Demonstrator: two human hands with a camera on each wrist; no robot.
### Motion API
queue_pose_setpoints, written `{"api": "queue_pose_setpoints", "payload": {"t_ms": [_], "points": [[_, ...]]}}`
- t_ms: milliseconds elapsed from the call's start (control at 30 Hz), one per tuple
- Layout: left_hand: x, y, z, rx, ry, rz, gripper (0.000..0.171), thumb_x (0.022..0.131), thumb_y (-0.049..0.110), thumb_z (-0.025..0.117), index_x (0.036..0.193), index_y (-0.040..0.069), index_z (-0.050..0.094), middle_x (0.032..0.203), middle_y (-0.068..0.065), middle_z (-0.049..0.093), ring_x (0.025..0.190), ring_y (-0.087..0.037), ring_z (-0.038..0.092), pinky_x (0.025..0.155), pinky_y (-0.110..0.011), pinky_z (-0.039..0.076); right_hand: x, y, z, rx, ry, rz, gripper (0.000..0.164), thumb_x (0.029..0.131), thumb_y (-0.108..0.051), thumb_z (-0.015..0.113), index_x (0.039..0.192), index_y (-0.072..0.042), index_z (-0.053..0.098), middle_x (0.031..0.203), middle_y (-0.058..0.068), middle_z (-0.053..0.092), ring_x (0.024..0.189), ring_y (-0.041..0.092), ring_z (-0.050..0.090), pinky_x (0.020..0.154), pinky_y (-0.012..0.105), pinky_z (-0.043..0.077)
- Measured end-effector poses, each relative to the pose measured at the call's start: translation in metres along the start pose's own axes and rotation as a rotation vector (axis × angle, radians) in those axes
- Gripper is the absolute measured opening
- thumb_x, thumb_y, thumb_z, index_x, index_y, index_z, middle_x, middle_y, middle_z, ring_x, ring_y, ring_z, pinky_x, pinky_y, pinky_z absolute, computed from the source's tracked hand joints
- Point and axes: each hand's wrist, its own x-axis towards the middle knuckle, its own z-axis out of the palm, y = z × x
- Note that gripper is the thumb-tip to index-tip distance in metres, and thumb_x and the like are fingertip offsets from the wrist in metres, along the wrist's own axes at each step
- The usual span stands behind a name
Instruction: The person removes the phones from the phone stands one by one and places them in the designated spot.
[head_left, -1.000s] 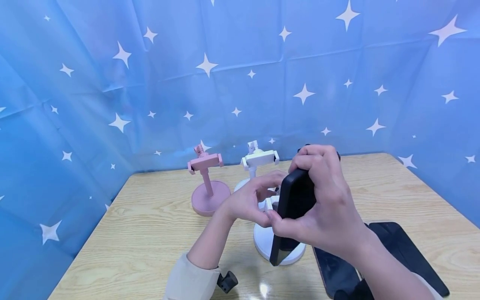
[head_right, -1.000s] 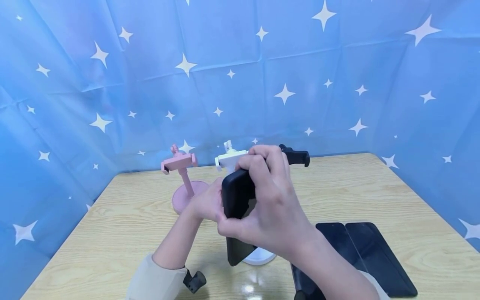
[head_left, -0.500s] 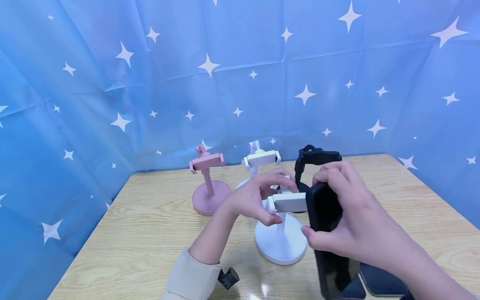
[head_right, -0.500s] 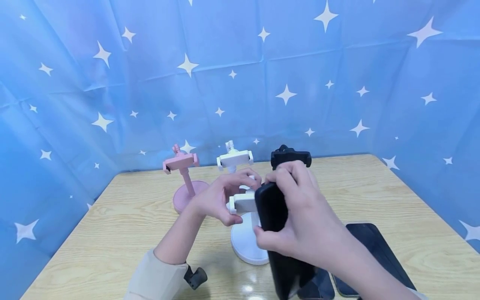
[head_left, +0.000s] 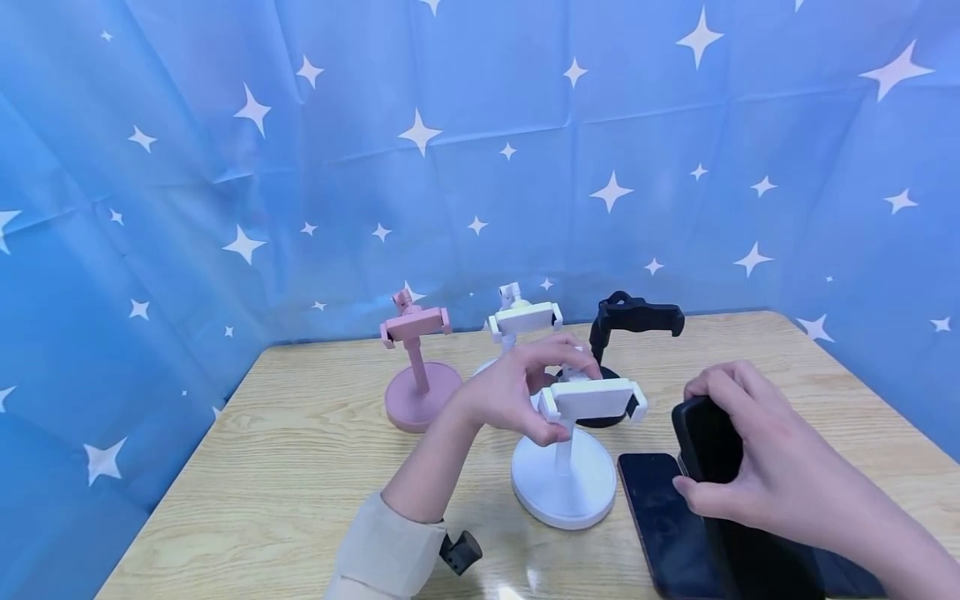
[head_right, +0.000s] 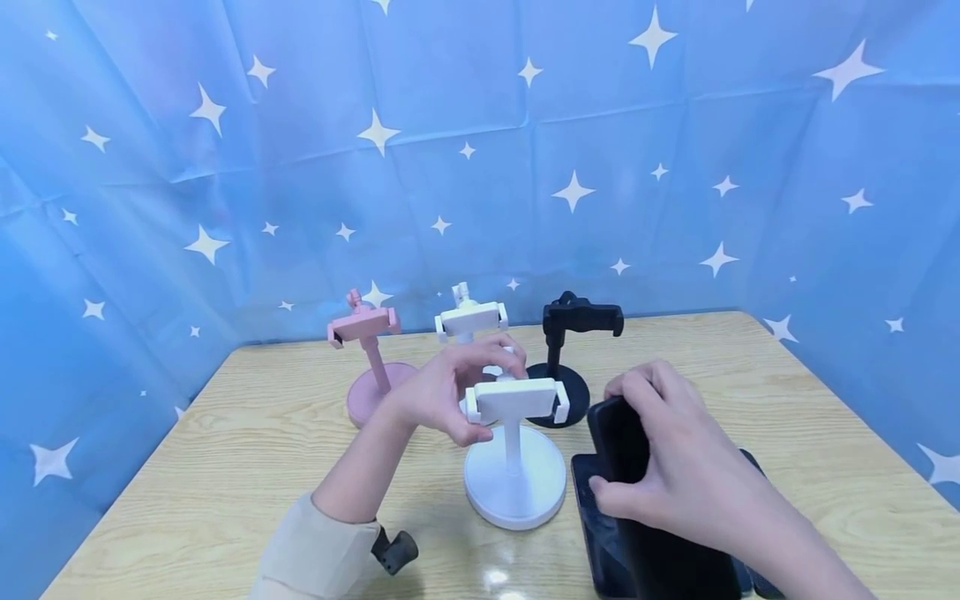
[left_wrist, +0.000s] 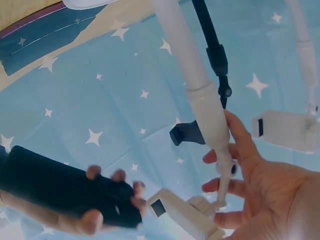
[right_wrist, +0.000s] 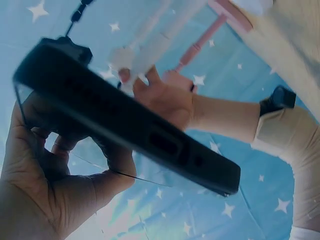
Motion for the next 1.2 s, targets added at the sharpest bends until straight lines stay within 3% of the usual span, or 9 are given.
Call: {"api": "queue_pose_setpoints", "payload": {"t_ms": [200,467,667,867,1067,1200], "points": [[0.005,0.001,0.000,0.030,0.009,-0.030,0.050,0.061,-0.009,0.070,0.107,-0.011,0.051,0.108,-0.023,0.044,0.099,-0.011,0.044,0.084,-0.031,0.047,-0.012,0.029,0.007,-0.032,-0.063,0.056,0.066,0.051,-0.029,0.086,0.104,-0.012,0.051,0.096,0.001,0.046,0.082,0.014,0.039,0.059,0.029,0.039],[0.011,0.004,-0.002,0.040,0.002,-0.047,0.051,0.061,-0.009,0.070,0.109,-0.009,0.050,0.108,-0.021,0.045,0.095,-0.011,0.048,0.081,-0.030,0.048,-0.029,0.066,0.015,-0.037,-0.238,0.188,0.066,0.059,-0.031,0.083,0.109,-0.005,0.049,0.096,0.011,0.047,0.072,0.016,0.041,0.052,0.026,0.035],[0.019,0.010,-0.002,0.108,-0.004,-0.085,0.050,0.064,-0.004,0.070,0.111,-0.003,0.051,0.109,-0.014,0.046,0.094,-0.013,0.048,0.078,-0.027,0.048,-0.039,0.087,0.015,-0.038,-0.309,0.271,0.066,0.062,-0.031,0.081,0.111,-0.001,0.047,0.098,0.019,0.047,0.069,0.019,0.042,0.054,0.031,0.036],[0.034,0.015,0.002,0.136,-0.016,-0.109,0.052,0.065,-0.002,0.070,0.113,0.000,0.051,0.112,-0.012,0.046,0.094,-0.014,0.048,0.073,-0.027,0.050,-0.044,0.102,0.013,-0.072,-0.345,0.324,0.068,0.063,-0.032,0.080,0.111,0.001,0.046,0.099,0.025,0.046,0.070,0.023,0.045,0.055,0.036,0.039],[0.057,0.018,0.008,0.192,-0.058,-0.092,0.052,0.066,0.002,0.071,0.114,0.000,0.051,0.111,-0.009,0.047,0.096,-0.008,0.043,0.070,-0.026,0.050,-0.048,0.123,0.009,-0.072,-0.430,0.392,0.072,0.065,-0.034,0.078,0.113,0.007,0.044,0.100,0.032,0.043,0.071,0.028,0.049,0.056,0.040,0.043],[0.073,0.020,0.013,0.205,-0.093,-0.098,0.053,0.067,0.003,0.071,0.116,0.000,0.051,0.109,-0.009,0.048,0.094,-0.006,0.043,0.070,-0.026,0.051,-0.053,0.139,0.008,-0.083,-0.487,0.434,0.071,0.066,-0.033,0.077,0.112,0.009,0.043,0.092,0.028,0.044,0.067,0.025,0.045,0.054,0.036,0.040]]}}
